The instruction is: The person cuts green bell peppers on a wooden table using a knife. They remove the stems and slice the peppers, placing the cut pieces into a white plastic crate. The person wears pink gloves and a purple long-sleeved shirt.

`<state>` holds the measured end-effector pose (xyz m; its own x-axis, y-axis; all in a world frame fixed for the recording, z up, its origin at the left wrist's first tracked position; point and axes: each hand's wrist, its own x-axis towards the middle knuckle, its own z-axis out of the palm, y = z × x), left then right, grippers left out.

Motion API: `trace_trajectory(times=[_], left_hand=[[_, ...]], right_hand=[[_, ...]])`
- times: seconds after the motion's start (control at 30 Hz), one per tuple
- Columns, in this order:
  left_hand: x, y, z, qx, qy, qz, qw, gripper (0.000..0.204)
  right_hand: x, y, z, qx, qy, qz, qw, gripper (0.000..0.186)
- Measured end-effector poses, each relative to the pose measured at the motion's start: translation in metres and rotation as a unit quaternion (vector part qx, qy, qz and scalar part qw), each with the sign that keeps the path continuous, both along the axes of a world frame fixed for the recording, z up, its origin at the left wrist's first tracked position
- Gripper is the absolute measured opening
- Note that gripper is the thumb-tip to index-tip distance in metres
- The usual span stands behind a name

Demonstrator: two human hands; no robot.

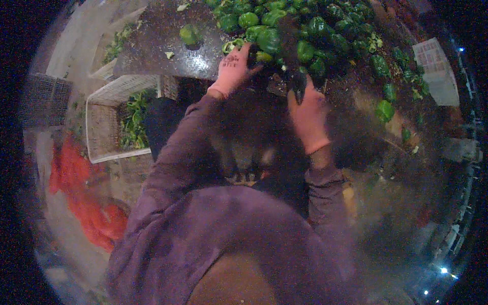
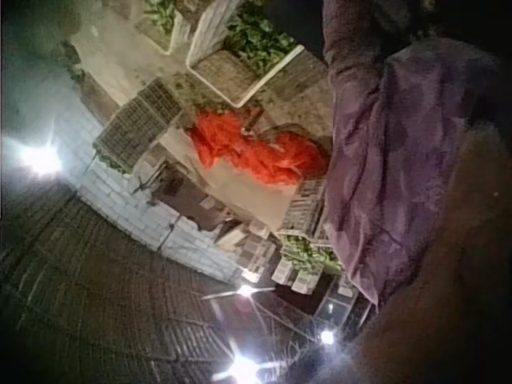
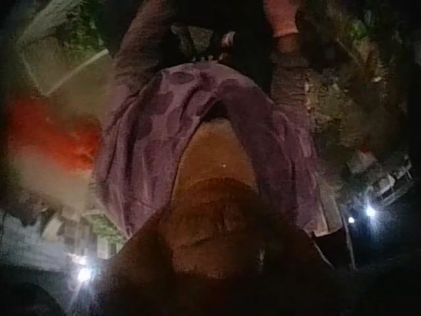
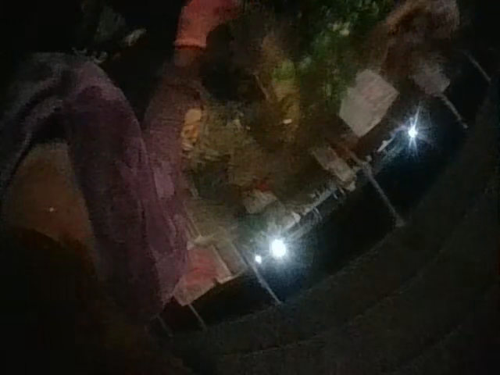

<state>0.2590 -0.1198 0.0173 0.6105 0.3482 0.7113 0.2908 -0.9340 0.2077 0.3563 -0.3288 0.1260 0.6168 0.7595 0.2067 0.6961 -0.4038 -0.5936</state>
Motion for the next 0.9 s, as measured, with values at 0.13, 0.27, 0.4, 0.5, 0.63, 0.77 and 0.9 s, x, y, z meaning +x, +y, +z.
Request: trace_trajectory(times=[0.13,0.27,0.4,0.5,0.63,0.77,0.9], left_hand=[[-0.004,-0.011,-0.002,-0.057,0.025,0.025,0.998,0.073],[-0.003,-0.019,0.024,-0.100,0.126,0.027,0.987,0.073],[0.008,-0.009,0.021,-0.154,0.150,0.043,0.976,0.071],[-0.014,-0.014,0.014,-0.207,0.040,0.035,0.977,0.070],[-0.069,-0.011,0.050,-0.349,-0.084,0.096,0.928,0.065],[-0.096,0.030,0.015,-0.177,-0.048,0.114,0.976,0.059],[-0.098,0.018,0.023,-0.094,-0.081,0.100,0.987,0.051]], right_hand=[[-0.018,-0.011,-0.017,-0.028,-0.067,-0.019,0.997,0.047],[-0.025,-0.010,-0.010,-0.035,-0.031,-0.015,0.999,0.053],[-0.024,-0.013,-0.009,-0.013,-0.041,-0.013,0.999,0.049],[-0.023,-0.021,-0.008,-0.020,0.002,-0.024,1.000,0.051],[-0.035,-0.016,0.014,-0.024,0.066,-0.003,0.998,0.047],[-0.051,0.031,-0.001,0.046,0.023,0.114,0.992,0.045],[-0.066,0.070,-0.007,-0.007,-0.014,0.130,0.991,0.043]])
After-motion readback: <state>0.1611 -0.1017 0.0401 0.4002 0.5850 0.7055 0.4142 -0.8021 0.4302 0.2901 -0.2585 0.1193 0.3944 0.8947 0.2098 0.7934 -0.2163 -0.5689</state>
